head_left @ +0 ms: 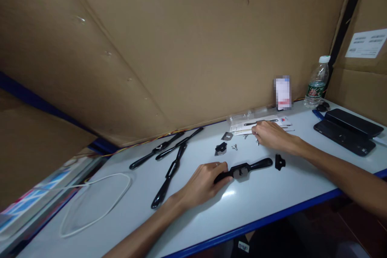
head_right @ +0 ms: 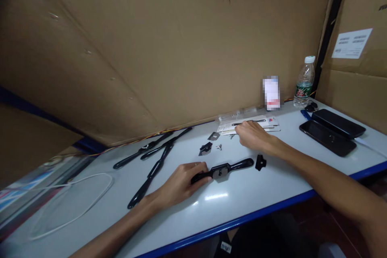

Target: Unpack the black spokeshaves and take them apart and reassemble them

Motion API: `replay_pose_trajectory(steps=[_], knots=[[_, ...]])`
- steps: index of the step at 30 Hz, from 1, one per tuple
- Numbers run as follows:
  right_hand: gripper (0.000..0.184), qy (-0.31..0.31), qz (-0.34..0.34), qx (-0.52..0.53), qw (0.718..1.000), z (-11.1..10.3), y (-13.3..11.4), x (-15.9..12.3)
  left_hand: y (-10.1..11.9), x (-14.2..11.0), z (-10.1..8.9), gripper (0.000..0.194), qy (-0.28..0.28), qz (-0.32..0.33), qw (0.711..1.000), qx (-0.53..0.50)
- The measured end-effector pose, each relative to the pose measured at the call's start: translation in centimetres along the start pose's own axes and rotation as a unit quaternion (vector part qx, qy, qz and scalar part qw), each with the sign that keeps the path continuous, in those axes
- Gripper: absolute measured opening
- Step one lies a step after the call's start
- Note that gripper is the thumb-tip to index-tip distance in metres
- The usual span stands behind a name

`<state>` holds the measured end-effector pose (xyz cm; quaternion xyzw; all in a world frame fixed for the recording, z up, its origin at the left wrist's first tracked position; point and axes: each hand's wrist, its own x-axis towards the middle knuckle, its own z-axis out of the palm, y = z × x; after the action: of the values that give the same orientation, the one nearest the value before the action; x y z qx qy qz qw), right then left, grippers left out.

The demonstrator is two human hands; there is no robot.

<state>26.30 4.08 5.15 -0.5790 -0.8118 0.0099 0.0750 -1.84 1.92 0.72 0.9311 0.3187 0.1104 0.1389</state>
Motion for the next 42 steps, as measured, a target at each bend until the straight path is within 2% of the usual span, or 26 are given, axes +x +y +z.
replay_pose_trajectory(steps=[4,10,13,16,18,22,25,28,31,34,36,39,42], knots=[[0.024,0.014,0.053,-0.040,0.998,-1.4,1.0,0.1,-0.1,-0.1,0.0,0.023,0.000,0.004,1.000,0.005],[0.032,0.033,0.139,-0.081,0.986,-3.8,4.9,0.5,-0.1,-0.1,0.0,0.020,0.004,0.015,1.000,0.014],[0.025,-0.021,0.114,-0.062,0.991,-3.5,5.8,0.6,0.0,-0.1,-0.1,0.019,0.001,0.016,1.000,0.014],[0.024,-0.091,0.066,-0.020,0.993,-2.3,5.4,0.6,0.0,0.0,0.0,0.021,0.000,0.010,1.000,0.010],[0.024,-0.116,0.053,0.004,0.992,-1.6,5.0,0.6,0.0,0.0,0.0,0.020,-0.001,0.006,1.000,0.008],[0.021,-0.121,0.044,0.043,0.991,-0.9,4.9,0.8,0.0,0.0,-0.1,0.021,0.004,0.007,1.000,0.007],[0.015,-0.082,0.032,0.079,0.993,-1.0,5.0,1.2,0.1,0.0,-0.1,0.021,0.008,0.010,1.000,0.000],[0.020,-0.029,0.021,0.125,0.991,-0.9,3.7,1.6,0.1,0.1,-0.1,0.021,0.010,0.013,1.000,-0.001],[0.023,-0.025,0.008,0.231,0.973,-0.1,0.9,1.3,0.0,0.1,-0.1,0.018,0.015,0.025,1.000,0.001],[0.013,-0.036,-0.024,0.438,0.898,1.3,-2.2,0.2,0.1,0.1,0.0,0.016,0.030,0.034,0.999,-0.001],[0.009,-0.034,-0.050,0.495,0.867,2.1,-3.7,-0.6,0.1,0.1,0.1,0.014,0.043,0.032,0.999,-0.005],[0.010,-0.020,-0.055,0.490,0.870,2.6,-4.6,-1.2,0.2,0.1,0.3,0.011,0.055,0.019,0.998,-0.019],[0.008,-0.013,-0.034,0.488,0.872,2.5,-4.4,-1.1,0.2,0.1,0.4,0.011,0.052,-0.005,0.998,-0.046]])
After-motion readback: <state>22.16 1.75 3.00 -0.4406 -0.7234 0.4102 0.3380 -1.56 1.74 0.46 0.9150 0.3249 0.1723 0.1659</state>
